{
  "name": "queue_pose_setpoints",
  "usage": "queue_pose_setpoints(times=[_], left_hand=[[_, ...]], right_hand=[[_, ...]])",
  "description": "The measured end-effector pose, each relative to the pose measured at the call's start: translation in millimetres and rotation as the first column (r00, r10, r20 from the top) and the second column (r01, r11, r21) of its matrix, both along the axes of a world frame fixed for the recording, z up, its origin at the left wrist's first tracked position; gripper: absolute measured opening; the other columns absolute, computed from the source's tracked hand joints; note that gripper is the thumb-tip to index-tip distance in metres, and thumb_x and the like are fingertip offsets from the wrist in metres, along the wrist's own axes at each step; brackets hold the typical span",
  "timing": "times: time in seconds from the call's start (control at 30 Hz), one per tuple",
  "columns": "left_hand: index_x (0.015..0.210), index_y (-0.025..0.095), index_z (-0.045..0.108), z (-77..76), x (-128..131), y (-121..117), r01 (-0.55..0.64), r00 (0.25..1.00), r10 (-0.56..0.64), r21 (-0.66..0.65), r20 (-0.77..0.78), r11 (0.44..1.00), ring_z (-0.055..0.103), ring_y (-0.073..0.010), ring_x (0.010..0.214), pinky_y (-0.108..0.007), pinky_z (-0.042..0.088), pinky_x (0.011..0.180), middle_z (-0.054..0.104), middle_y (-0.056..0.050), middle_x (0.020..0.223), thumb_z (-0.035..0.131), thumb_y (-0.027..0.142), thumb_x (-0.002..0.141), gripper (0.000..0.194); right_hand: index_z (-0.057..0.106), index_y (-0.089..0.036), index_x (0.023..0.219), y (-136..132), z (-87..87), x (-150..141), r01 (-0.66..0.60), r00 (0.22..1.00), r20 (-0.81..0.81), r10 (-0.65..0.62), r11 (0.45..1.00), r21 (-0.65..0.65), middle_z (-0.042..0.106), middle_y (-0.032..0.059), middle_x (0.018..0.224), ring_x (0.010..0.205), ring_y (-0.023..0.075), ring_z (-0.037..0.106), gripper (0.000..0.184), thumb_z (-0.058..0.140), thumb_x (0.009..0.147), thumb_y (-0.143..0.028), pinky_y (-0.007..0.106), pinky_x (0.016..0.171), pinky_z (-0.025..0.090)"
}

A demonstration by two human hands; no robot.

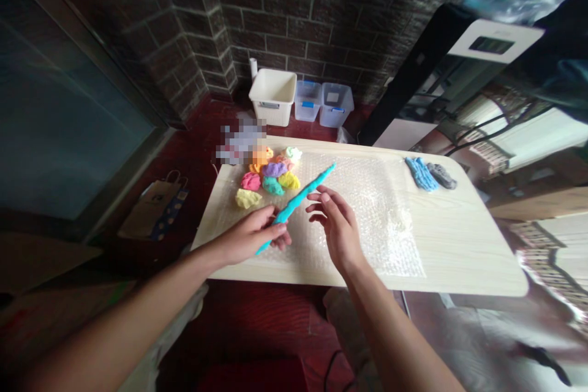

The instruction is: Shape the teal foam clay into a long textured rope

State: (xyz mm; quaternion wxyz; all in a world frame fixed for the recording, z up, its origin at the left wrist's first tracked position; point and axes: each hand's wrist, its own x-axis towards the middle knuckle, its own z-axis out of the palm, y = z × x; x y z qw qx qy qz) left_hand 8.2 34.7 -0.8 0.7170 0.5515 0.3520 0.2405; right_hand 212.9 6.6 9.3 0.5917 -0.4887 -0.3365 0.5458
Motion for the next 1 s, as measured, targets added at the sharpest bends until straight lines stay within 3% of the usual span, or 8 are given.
queue_pose_setpoints(times=[0.07,0.17,0.27,0.33,0.47,0.63,0.8,1.0], left_hand=[[0.101,0.017,0.059,3.7,3.6,-0.1,-0.085,0.982,0.097,-0.08,0.16,0.993,0.073,-0.0213,0.095,-0.036,0.054,0.09,0.076,-0.01,0.099,0.067,0.038,0.095,0.023],[0.104,0.018,0.062,9.6,5.5,2.3,-0.227,0.913,0.247,-0.101,0.325,0.969,0.07,-0.0252,0.116,-0.041,0.049,0.103,0.077,-0.011,0.111,0.068,0.038,0.096,0.022],[0.108,0.02,0.06,13.3,4.3,4.5,-0.31,0.87,0.329,-0.112,0.368,0.944,0.067,-0.0267,0.123,-0.04,0.05,0.101,0.078,-0.01,0.115,0.071,0.038,0.096,0.025],[0.11,0.02,0.059,15.2,3.7,4.3,-0.313,0.873,0.332,-0.11,0.359,0.943,0.068,-0.0263,0.119,-0.038,0.051,0.097,0.078,-0.011,0.115,0.072,0.039,0.095,0.027],[0.109,0.019,0.061,18.8,4.1,2.7,-0.267,0.863,0.304,-0.148,0.403,0.952,0.073,-0.025,0.106,-0.038,0.054,0.091,0.078,-0.013,0.115,0.074,0.042,0.093,0.032],[0.112,0.014,0.065,17.0,4.1,4.7,-0.111,0.894,0.189,-0.208,0.407,0.972,0.069,-0.0158,0.063,-0.036,0.058,0.066,0.076,-0.017,0.118,0.079,0.038,0.087,0.037],[0.105,0.012,0.068,13.8,4.0,7.1,-0.244,0.889,0.293,-0.178,0.352,0.953,0.073,-0.0195,0.079,-0.031,0.057,0.072,0.08,-0.013,0.097,0.085,0.035,0.081,0.037],[0.104,0.011,0.068,14.6,5.5,3.9,-0.336,0.876,0.377,-0.179,0.301,0.925,0.073,-0.0193,0.078,-0.03,0.055,0.07,0.08,-0.013,0.094,0.085,0.034,0.081,0.037]], right_hand=[[0.072,-0.025,0.112,-4.4,0.7,-4.0,-0.058,0.996,0.063,0.058,0.998,0.004,0.073,0.0052,0.107,0.086,0.0188,0.068,0.027,0.071,0.093,-0.045,0.031,0.074,0.053],[0.07,-0.022,0.101,-13.0,4.6,-13.3,-0.187,0.967,0.179,0.182,0.982,0.012,0.072,0.0045,0.091,0.083,0.0195,0.068,0.028,0.069,0.095,-0.05,0.032,0.073,0.054],[0.072,-0.018,0.096,-19.7,9.5,-24.9,-0.427,0.892,0.147,0.427,0.904,-0.033,0.073,0.007,0.088,0.076,0.0185,0.068,0.036,0.066,0.097,-0.054,0.033,0.071,0.055],[0.072,-0.017,0.094,-21.3,10.8,-30.7,-0.492,0.864,0.102,0.494,0.869,-0.04,0.075,0.0071,0.085,0.072,0.0171,0.068,0.035,0.07,0.095,-0.052,0.032,0.07,0.056],[0.072,-0.017,0.087,-20.4,8.1,-32.0,-0.468,0.882,0.039,0.469,0.883,-0.033,0.074,0.0047,0.074,0.064,0.0142,0.065,0.031,0.073,0.095,-0.047,0.028,0.064,0.053],[0.076,-0.017,0.089,-20.7,7.4,-29.3,-0.471,0.88,-0.084,0.468,0.882,-0.019,0.075,0.0054,0.077,0.066,0.0144,0.066,0.031,0.07,0.097,-0.047,0.029,0.067,0.055],[0.078,-0.017,0.099,-20.7,6.8,-29.9,-0.468,0.881,0.07,0.467,0.884,-0.008,0.078,0.0067,0.086,0.07,0.0157,0.071,0.027,0.078,0.092,-0.043,0.03,0.07,0.059],[0.078,-0.016,0.097,-23.0,5.2,-32.7,-0.47,0.875,0.115,0.471,0.882,-0.035,0.079,0.0073,0.082,0.07,0.0168,0.074,0.031,0.07,0.097,-0.046,0.03,0.068,0.061]])
